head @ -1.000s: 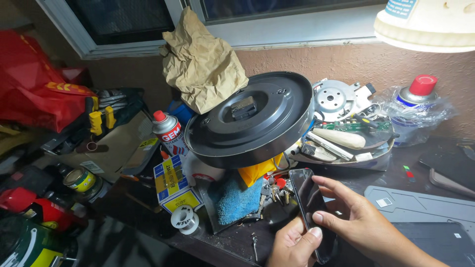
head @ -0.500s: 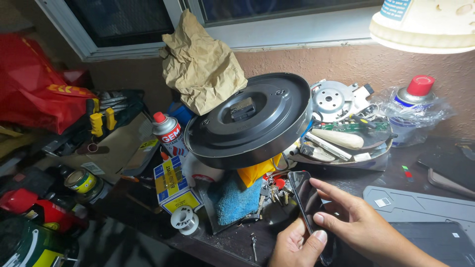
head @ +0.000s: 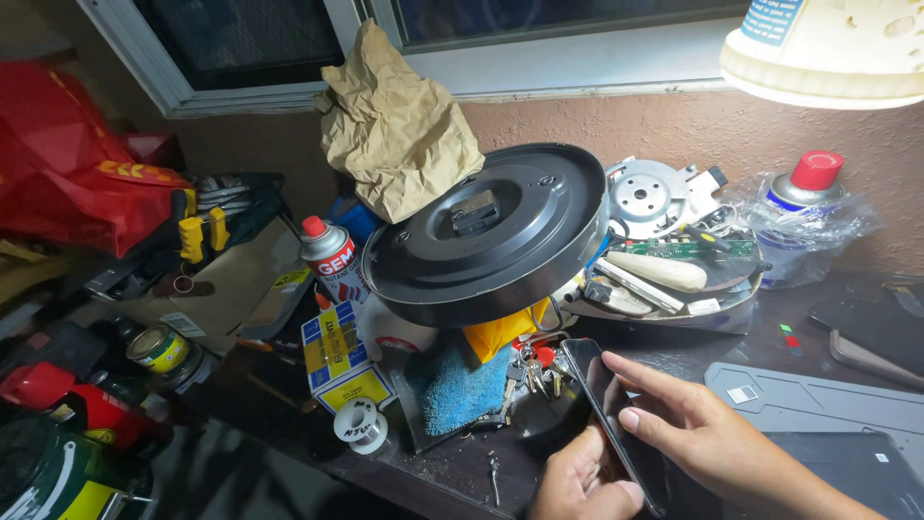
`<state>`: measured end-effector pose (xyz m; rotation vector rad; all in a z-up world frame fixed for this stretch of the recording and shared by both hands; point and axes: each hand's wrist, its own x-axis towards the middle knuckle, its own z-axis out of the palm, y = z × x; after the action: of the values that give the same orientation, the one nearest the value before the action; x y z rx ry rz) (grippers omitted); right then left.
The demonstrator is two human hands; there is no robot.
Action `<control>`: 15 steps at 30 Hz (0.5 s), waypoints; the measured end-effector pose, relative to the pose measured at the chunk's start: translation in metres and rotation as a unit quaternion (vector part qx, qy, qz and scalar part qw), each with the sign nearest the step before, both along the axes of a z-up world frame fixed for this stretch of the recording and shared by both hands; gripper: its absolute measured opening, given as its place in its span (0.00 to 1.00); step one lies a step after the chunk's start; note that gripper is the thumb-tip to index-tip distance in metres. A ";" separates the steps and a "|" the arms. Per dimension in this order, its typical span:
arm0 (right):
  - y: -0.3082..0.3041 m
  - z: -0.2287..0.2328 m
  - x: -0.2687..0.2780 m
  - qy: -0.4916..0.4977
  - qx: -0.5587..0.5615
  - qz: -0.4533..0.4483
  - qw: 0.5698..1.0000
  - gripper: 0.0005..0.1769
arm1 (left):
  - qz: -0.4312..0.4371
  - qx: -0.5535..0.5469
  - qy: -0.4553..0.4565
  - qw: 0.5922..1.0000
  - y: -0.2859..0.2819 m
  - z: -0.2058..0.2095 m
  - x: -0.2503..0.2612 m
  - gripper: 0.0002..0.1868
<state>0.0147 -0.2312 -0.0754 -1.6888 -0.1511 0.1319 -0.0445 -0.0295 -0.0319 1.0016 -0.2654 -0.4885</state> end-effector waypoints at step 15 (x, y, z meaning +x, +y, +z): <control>0.007 0.006 -0.001 0.044 -0.028 -0.023 0.998 0.39 | 0.023 -0.038 0.106 0.993 -0.003 -0.014 0.009 0.46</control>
<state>0.0136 -0.2243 -0.0692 -1.7369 -0.0431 0.1764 -0.0357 -0.0324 -0.0455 0.8715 -0.0696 -0.5351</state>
